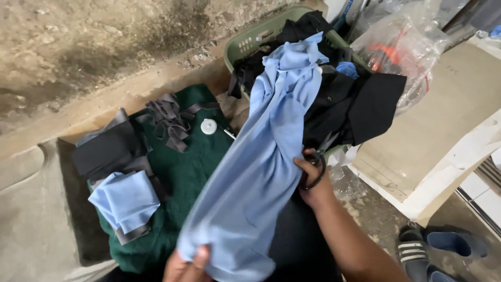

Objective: Cutting and organizing light blue fabric pieces using scissors in a sewing workshop.

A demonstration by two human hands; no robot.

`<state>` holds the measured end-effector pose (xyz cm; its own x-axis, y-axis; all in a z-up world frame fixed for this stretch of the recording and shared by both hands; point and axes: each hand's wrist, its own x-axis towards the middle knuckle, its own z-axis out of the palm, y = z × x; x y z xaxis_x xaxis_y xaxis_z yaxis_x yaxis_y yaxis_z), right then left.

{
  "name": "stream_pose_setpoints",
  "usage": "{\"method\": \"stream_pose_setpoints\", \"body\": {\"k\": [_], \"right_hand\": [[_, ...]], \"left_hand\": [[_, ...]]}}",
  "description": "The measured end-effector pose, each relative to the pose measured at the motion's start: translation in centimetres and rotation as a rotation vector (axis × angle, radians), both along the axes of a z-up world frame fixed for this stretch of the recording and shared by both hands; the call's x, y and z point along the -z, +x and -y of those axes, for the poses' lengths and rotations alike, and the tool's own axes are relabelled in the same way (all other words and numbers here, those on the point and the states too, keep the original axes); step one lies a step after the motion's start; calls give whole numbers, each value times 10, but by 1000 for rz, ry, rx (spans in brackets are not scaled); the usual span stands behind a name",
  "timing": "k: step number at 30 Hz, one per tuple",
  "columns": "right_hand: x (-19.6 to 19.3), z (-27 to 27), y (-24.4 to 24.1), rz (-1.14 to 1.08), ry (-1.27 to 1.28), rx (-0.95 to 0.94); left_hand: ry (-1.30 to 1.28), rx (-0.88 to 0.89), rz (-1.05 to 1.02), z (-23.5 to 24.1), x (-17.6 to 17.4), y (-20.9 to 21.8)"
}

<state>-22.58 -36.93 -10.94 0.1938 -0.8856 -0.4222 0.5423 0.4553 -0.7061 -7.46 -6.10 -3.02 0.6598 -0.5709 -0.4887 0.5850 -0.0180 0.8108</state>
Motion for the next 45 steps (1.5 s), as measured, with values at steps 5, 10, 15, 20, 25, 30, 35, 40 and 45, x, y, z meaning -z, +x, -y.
{"method": "stream_pose_setpoints", "body": {"k": [5, 10, 15, 20, 25, 30, 35, 40, 45], "right_hand": [[25, 1, -56, -139, -587, 47], [-19, 6, -128, -261, -392, 299], [32, -3, -221, -926, -1480, 300], [-14, -59, -223, -965, -95, -42], [31, -85, -236, -1208, 300, -472], [-68, -68, -146, -1283, 91, -144], [20, 33, -111, -1242, -433, 55], [54, 98, -61, -1559, -512, 74], [55, 77, -87, -1143, -468, 174]], "left_hand": [[208, -44, 509, -8, -95, 43], [277, 216, 670, -27, -30, 51], [913, 916, 256, 5, -46, 6], [946, 1082, 202, 9, -41, -10], [1009, 1334, 434, 17, -3, -6], [481, 877, 1241, 72, 42, 3], [353, 453, 1427, 205, 94, 15], [647, 637, 1158, 283, 100, 26], [560, 592, 1300, 275, 144, 51]]}}
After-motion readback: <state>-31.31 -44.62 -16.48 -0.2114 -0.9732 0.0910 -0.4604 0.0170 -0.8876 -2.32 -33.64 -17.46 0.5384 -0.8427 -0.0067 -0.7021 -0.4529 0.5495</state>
